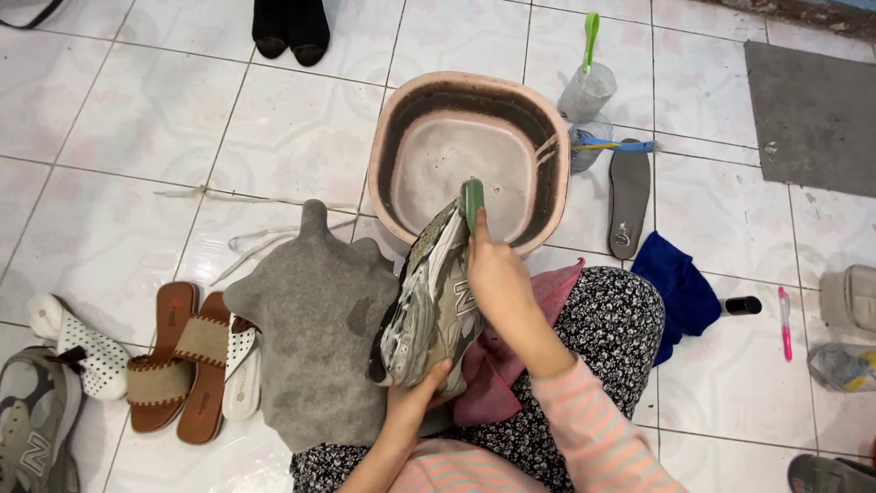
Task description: Deep scrubbing the sole of a sneaker using a brush and soapy water, followed by wiping with a cloth.
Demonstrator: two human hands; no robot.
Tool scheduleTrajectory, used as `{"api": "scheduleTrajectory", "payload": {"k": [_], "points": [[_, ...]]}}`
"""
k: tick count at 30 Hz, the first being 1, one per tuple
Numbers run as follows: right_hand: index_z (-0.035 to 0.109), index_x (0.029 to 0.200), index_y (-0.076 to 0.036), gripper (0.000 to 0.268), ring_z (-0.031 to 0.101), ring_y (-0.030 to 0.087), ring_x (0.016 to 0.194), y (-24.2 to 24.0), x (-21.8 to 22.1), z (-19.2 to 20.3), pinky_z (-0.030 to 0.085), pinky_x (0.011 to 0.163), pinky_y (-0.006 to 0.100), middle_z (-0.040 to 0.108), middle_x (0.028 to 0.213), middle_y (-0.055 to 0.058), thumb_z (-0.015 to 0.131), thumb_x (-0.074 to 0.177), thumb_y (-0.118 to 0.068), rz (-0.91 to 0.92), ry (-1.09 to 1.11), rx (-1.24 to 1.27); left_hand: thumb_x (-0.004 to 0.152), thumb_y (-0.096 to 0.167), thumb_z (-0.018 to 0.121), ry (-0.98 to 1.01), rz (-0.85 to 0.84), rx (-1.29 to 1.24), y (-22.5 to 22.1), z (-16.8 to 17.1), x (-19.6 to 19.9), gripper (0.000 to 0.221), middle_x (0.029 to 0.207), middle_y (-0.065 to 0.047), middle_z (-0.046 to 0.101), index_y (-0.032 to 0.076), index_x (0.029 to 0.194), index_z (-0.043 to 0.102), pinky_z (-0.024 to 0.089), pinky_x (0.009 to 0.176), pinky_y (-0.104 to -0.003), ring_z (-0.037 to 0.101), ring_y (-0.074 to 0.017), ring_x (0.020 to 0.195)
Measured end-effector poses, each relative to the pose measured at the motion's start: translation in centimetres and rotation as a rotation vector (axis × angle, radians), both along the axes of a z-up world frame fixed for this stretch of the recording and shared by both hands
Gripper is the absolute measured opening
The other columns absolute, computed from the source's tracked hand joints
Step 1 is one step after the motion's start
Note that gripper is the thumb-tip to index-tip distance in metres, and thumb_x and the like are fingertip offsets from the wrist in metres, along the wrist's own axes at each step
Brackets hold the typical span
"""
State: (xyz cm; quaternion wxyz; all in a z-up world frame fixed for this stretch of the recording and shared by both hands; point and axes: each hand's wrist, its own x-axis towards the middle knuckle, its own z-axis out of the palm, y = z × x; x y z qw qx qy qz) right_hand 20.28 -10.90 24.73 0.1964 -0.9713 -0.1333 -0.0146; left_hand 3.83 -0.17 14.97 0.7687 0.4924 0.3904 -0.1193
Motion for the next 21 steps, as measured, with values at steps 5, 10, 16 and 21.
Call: {"api": "scheduleTrajectory", "payload": {"k": [5, 10, 16, 21], "points": [[0.041, 0.153, -0.004, 0.06, 0.065, 0.033, 0.042, -0.4, -9.9, -0.7, 0.056, 0.037, 0.047, 0.065, 0.071, 0.018, 0.055, 0.097, -0.018, 0.045, -0.076, -0.149, 0.077, 0.015, 0.078, -0.041, -0.005, 0.003, -0.3, 0.3, 0.0, 0.062, 0.117, -0.016, 0.073, 0.005, 0.136, 0.062, 0.06, 0.073, -0.037, 0.069, -0.0249, 0.095], [0.045, 0.154, -0.016, 0.058, 0.065, 0.037, 0.044, -1.2, -13.7, 1.3, 0.056, 0.042, 0.048, 0.066, 0.075, 0.018, 0.056, 0.098, -0.022, 0.124, 0.039, -0.052, 0.076, 0.022, 0.078, -0.043, -0.051, 0.084, -0.2, -0.7, -0.4, 0.061, 0.112, -0.011, 0.071, 0.006, 0.133, 0.063, 0.053, 0.066, -0.028, 0.063, -0.0165, 0.085], [0.044, 0.154, -0.005, 0.056, 0.067, 0.038, 0.049, -0.5, -4.0, -0.2, 0.055, 0.045, 0.052, 0.067, 0.069, 0.021, 0.055, 0.1, -0.021, 0.045, -0.124, -0.088, 0.075, 0.025, 0.078, -0.135, -0.046, 0.115, -0.2, 1.7, 0.0, 0.061, 0.11, -0.012, 0.074, 0.006, 0.132, 0.064, 0.058, 0.064, -0.03, 0.069, -0.0191, 0.088], [0.053, 0.149, -0.009, 0.052, 0.07, 0.03, 0.067, -3.6, -0.8, 1.9, 0.057, 0.065, 0.04, 0.074, 0.091, 0.022, 0.055, 0.097, -0.017, -0.076, 0.219, 0.269, 0.076, 0.023, 0.077, -0.158, -0.067, 0.057, 0.5, 2.5, -0.5, 0.062, 0.116, -0.013, 0.073, 0.006, 0.135, 0.062, 0.061, 0.069, -0.034, 0.07, -0.0214, 0.094]]}}
